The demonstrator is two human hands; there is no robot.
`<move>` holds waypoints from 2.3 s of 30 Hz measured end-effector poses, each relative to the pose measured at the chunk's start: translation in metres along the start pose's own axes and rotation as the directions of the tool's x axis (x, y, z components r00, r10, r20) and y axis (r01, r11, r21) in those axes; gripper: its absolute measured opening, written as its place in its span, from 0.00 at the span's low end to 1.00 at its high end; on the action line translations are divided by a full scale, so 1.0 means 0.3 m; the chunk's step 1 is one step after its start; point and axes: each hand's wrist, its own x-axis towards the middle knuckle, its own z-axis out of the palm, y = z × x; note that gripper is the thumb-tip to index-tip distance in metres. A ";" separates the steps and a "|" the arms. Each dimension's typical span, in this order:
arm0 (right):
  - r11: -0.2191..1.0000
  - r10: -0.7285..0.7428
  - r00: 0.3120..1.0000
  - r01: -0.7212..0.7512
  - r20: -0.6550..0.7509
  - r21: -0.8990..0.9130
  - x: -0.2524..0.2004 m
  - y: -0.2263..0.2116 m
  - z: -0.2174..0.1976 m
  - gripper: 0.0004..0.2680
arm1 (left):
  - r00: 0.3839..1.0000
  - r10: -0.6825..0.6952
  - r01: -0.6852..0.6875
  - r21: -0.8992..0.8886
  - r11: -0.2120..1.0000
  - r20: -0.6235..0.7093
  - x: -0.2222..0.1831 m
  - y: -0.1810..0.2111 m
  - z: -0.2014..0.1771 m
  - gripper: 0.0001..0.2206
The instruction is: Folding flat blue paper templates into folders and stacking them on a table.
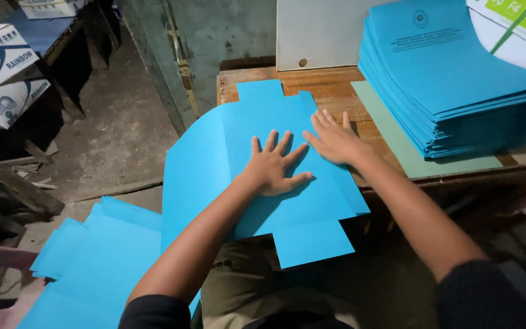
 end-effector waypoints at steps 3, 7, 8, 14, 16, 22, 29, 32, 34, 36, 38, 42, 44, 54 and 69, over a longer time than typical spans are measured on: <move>0.999 0.010 0.999 -0.011 -0.030 -0.032 0.168 0.047 0.012 0.31 | 1.000 -0.008 0.008 0.010 1.000 -0.010 -0.005 0.002 -0.001 0.40; 0.996 0.070 0.997 -0.071 -0.027 -0.045 0.310 0.068 0.010 0.31 | 1.000 -0.009 0.009 0.015 1.000 0.027 -0.011 0.007 -0.028 0.40; 0.996 0.078 0.996 -0.079 -0.036 -0.028 0.323 0.072 0.014 0.30 | 0.999 -0.006 0.006 0.017 1.000 0.035 -0.014 0.011 -0.030 0.40; 0.997 0.063 0.998 -0.063 0.003 -0.038 0.146 0.018 0.020 0.30 | 0.999 -0.029 0.029 0.000 1.000 0.030 -0.011 0.009 -0.018 0.40; 0.998 0.056 0.998 -0.056 0.014 -0.005 0.004 -0.037 0.004 0.30 | 0.999 -0.032 0.032 -0.013 0.999 0.030 -0.020 0.016 -0.031 0.39; 0.995 0.054 0.998 -0.057 0.035 0.087 -0.383 -0.108 0.002 0.28 | 0.999 -0.033 0.033 -0.004 0.999 0.009 -0.017 0.013 -0.026 0.39; 0.987 0.027 0.989 -0.003 -0.148 0.161 -0.660 -0.112 0.097 0.26 | 0.999 -0.035 0.035 -0.018 0.999 -0.004 -0.017 0.015 -0.028 0.39; 0.991 -0.056 0.955 0.090 -0.292 0.102 -0.685 -0.063 0.183 0.35 | 0.998 -0.022 0.025 -0.048 0.999 0.050 -0.024 0.026 -0.055 0.44; 0.983 -0.082 0.947 0.128 -0.311 0.131 -0.693 -0.055 0.194 0.36 | 0.997 -0.027 0.029 -0.034 0.999 0.074 -0.016 0.029 -0.061 0.44; 0.973 -0.107 0.938 0.167 -0.329 0.161 -0.701 -0.047 0.191 0.38 | 0.995 -0.033 0.035 -0.019 0.999 0.099 0.002 0.027 -0.064 0.44; 0.951 -0.096 0.965 0.162 -0.246 0.262 -0.709 -0.038 0.175 0.39 | 0.991 0.000 0.005 -0.041 0.999 0.131 0.030 0.020 -0.063 0.43; 0.928 -0.140 0.963 0.208 -0.229 0.308 -0.712 0.027 0.158 0.41 | 0.991 -0.007 0.009 -0.014 1.000 0.134 0.115 0.029 -0.073 0.44; 0.930 -0.160 0.948 0.239 -0.275 0.281 -0.730 0.045 0.147 0.48 | 0.993 -0.027 0.028 -0.010 1.000 0.111 0.152 0.040 -0.068 0.44; 0.976 0.016 0.614 0.163 -0.789 0.147 -0.560 -0.033 0.293 0.30 | 0.981 0.000 0.009 0.050 0.999 -0.194 0.101 0.079 -0.006 0.28; 0.957 0.259 0.688 -0.090 -0.678 0.275 -0.435 -0.084 0.191 0.25 | 0.849 0.143 -0.134 0.053 0.989 -0.509 -0.221 0.185 0.155 0.28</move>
